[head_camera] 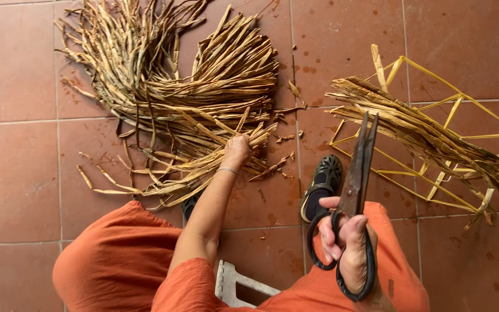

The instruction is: The person sits on the tiled floor and trims dried palm-like leaves with scissors, cutting off damaged ends and edges. They gather trimmed strips and lay them across a yellow wire frame, working through the pile one leaf at a time.

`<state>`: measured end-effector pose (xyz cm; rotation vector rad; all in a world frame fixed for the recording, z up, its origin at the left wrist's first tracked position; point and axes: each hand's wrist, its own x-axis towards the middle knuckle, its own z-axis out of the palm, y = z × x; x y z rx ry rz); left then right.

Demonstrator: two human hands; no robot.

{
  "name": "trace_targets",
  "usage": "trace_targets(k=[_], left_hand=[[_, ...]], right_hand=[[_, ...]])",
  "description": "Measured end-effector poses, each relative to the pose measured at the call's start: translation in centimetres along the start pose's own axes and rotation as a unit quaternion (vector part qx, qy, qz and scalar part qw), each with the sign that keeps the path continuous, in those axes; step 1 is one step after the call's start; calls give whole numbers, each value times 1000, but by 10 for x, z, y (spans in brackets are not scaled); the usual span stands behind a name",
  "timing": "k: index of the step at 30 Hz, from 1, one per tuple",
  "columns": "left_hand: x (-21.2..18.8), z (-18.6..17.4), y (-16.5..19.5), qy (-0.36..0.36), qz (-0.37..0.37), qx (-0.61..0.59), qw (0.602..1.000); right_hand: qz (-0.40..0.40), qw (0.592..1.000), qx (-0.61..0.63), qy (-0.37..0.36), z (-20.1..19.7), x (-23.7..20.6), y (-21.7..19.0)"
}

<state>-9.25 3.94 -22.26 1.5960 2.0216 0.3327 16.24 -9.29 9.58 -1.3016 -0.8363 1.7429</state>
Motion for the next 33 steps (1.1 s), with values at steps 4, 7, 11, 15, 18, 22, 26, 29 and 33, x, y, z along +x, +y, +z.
trace_targets(k=[4,7,11,15,18,22,26,29,33], left_hand=[[0,29,7,-20,-21,47,998],[-2,31,8,7,-48,45,998],[1,1,8,-59,-107,-51,991],[1,-61,16,-87,-59,-324,940],[-12,-116,32,-112,25,-482,869],[-40,-191,65,-116,98,-586,796],[-77,-254,95,-89,139,-594,787],[-103,-283,108,-88,150,-603,778],[-131,-298,114,-108,138,-609,774]], right_hand=[[1,1000,18,-24,-1,-4,-1],[-7,999,24,-25,-3,-4,0],[6,999,27,-18,-6,-1,2],[-8,999,7,-32,-4,6,5],[-36,998,-12,-52,6,14,10],[-45,996,-47,-61,24,29,14],[-73,987,-131,-63,46,50,14],[-138,967,-196,-87,60,58,15],[-165,949,-244,-112,74,60,14]])
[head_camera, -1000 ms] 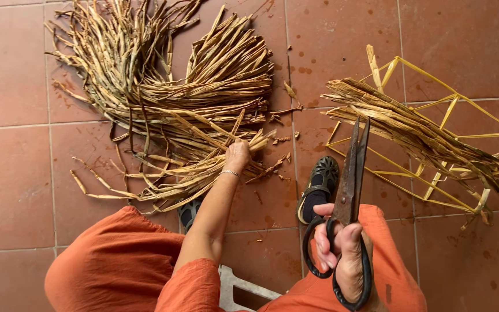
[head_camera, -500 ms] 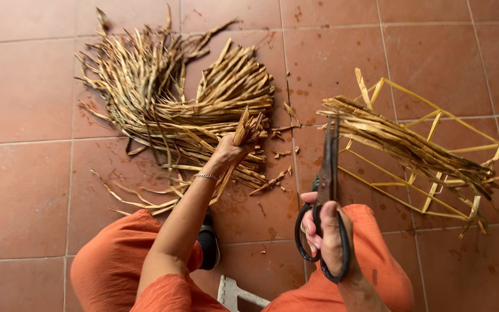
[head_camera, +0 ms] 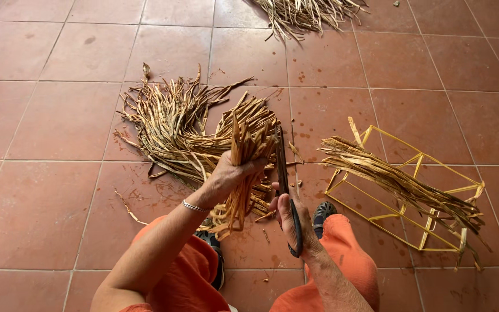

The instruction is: The person sits on the tiled floor and trims dried palm-like leaves with scissors, cutting off damaged ends and edges. They gather trimmed strips and lay them across a yellow wire frame, working through the pile one leaf at a time.

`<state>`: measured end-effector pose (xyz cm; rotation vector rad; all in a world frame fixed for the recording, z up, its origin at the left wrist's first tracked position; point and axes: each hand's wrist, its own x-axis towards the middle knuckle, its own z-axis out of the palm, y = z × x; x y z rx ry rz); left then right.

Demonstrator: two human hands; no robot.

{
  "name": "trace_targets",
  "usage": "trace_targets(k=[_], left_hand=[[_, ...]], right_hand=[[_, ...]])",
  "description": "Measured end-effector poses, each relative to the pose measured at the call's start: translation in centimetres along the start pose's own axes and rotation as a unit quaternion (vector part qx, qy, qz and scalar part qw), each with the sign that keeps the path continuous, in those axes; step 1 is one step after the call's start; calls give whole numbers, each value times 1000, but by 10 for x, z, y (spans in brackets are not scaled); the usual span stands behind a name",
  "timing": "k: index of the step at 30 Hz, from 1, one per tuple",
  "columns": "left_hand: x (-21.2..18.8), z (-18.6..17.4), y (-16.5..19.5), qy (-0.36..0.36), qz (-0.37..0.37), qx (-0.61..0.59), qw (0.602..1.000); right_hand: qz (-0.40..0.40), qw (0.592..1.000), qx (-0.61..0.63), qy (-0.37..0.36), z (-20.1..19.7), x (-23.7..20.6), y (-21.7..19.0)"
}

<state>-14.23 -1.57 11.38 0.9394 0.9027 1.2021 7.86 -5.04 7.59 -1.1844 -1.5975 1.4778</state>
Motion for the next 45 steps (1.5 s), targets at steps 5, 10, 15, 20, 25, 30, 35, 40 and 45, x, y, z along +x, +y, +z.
trace_targets(k=[5,10,15,20,25,30,35,40,45], left_hand=[[-13,11,-2,28,-7,-11,1000],[-11,15,-14,65,-28,-42,997],[-5,4,-25,107,7,-15,994],[-6,-7,-28,112,2,-111,988],[-8,-15,-23,117,-35,-155,980],[-11,-20,-23,118,-47,-174,977],[-12,-22,-20,104,28,-132,985],[-10,-17,-19,132,-20,-165,977],[-12,-9,-22,109,14,-158,981]], right_hand=[[-23,999,-42,2,9,1,-8],[-52,991,-119,20,12,6,-12],[-90,987,-131,9,17,14,-13],[4,992,-127,-14,24,19,-15],[66,993,70,-73,26,15,-20],[78,967,221,-103,31,15,-18],[-52,994,-94,-28,33,19,-9],[-66,989,-130,-24,35,20,-4],[-43,988,-145,-23,35,20,-7]])
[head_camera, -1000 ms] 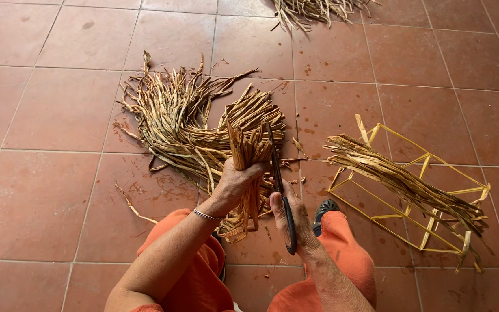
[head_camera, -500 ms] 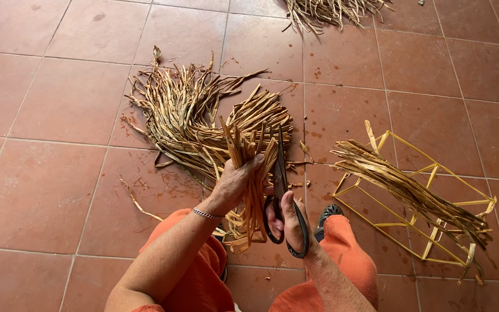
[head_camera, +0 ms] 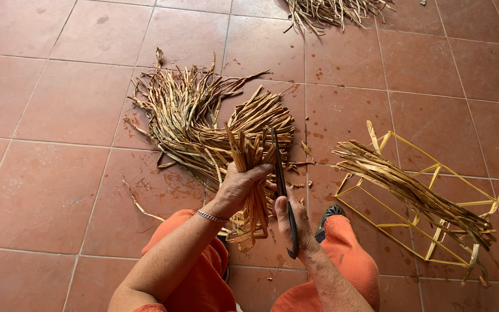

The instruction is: The person sits on the tiled floor and trims dried palm-like leaves with scissors, cutting off damaged ends and edges. They gather trimmed strips and lay them across a yellow wire frame, working through the pile one leaf at a time.

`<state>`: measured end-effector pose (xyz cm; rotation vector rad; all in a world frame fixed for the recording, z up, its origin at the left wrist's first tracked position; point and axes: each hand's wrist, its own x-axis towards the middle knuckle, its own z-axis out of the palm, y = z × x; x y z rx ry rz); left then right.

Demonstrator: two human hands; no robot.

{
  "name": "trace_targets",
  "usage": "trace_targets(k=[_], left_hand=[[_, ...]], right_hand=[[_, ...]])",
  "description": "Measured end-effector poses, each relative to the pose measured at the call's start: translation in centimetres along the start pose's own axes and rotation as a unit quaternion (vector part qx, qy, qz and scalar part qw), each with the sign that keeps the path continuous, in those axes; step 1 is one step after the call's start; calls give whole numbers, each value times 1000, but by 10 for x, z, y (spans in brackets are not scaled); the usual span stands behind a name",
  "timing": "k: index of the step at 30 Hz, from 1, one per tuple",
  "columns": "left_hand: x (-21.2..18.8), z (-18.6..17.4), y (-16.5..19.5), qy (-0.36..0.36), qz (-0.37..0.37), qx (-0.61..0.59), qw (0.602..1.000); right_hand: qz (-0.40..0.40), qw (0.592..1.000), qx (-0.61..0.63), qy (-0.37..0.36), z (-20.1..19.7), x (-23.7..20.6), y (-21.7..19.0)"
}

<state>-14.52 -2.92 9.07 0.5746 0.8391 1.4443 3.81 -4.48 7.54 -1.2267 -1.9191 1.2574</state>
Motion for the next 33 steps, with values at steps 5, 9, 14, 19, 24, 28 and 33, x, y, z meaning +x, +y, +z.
trace_targets(k=[5,9,14,19,24,28,33], left_hand=[[-2,3,-3,43,-88,-34,995],[0,3,-4,20,-34,-47,998],[-1,-4,2,10,-66,-2,998],[-8,-1,1,-71,-77,-8,994],[-7,1,7,-31,-119,46,991],[-9,0,13,-43,-111,41,992],[-10,-2,14,-43,-116,23,992]], right_hand=[[-39,999,7,28,1,-6,-2],[-25,999,-8,43,2,-9,0],[17,988,147,40,-2,-5,3],[95,961,255,38,-17,2,2],[29,989,147,-11,-21,3,3],[-6,997,71,-10,-21,-1,7],[-16,1000,21,-16,-22,-1,9]])
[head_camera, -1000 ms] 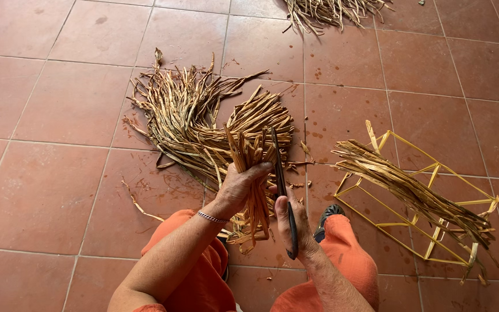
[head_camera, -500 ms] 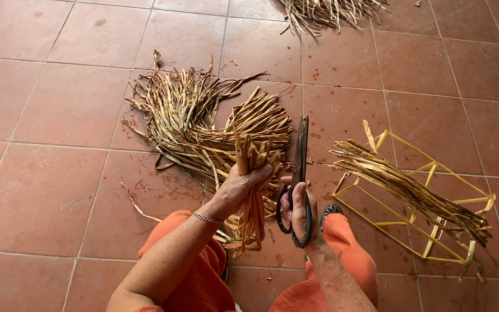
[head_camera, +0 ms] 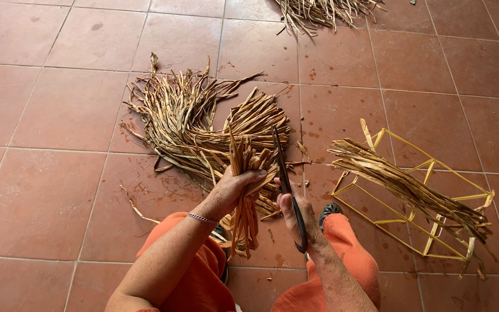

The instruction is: The person sits on the tiled floor and trims dried palm-like leaves with scissors, cutting off damaged ends and edges. They gather trimmed strips and lay them across a yellow wire frame, working through the pile one leaf at a time.

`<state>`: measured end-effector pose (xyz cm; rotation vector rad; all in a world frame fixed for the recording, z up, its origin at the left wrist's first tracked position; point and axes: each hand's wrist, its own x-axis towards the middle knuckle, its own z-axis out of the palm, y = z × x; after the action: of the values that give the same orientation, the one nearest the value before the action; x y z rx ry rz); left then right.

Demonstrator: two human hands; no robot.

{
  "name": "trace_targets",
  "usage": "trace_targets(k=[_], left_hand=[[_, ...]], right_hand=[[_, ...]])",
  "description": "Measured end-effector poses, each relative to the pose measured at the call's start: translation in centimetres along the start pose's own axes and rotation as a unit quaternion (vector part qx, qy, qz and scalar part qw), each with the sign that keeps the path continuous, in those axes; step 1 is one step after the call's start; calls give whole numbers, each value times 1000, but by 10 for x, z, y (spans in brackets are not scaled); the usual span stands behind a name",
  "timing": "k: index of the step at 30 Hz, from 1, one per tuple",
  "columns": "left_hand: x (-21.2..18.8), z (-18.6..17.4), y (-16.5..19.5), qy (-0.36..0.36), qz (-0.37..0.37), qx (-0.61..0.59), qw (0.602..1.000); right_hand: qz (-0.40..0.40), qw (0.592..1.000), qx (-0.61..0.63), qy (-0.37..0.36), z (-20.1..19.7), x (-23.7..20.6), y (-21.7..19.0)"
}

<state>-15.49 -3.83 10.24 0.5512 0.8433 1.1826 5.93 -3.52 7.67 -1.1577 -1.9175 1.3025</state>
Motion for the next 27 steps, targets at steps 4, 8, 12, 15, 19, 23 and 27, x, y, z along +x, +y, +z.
trace_targets(k=[4,8,12,15,19,23,27], left_hand=[[3,-3,-1,-1,6,-26,1000],[3,-3,-2,-5,0,-20,1000],[3,-1,-1,-1,1,-34,999],[1,0,0,-9,4,-32,999],[-3,-1,0,-36,12,49,998],[-7,4,-4,-45,7,133,990],[-10,13,-12,-95,9,123,988]], right_hand=[[-19,1000,-10,8,1,1,-1],[19,1000,-8,18,2,-4,-3],[6,999,-19,45,4,-9,-2],[39,993,95,52,4,-9,0],[19,961,257,97,-3,-2,3],[-43,943,280,172,-6,3,2],[-44,917,342,203,-11,1,-3]])
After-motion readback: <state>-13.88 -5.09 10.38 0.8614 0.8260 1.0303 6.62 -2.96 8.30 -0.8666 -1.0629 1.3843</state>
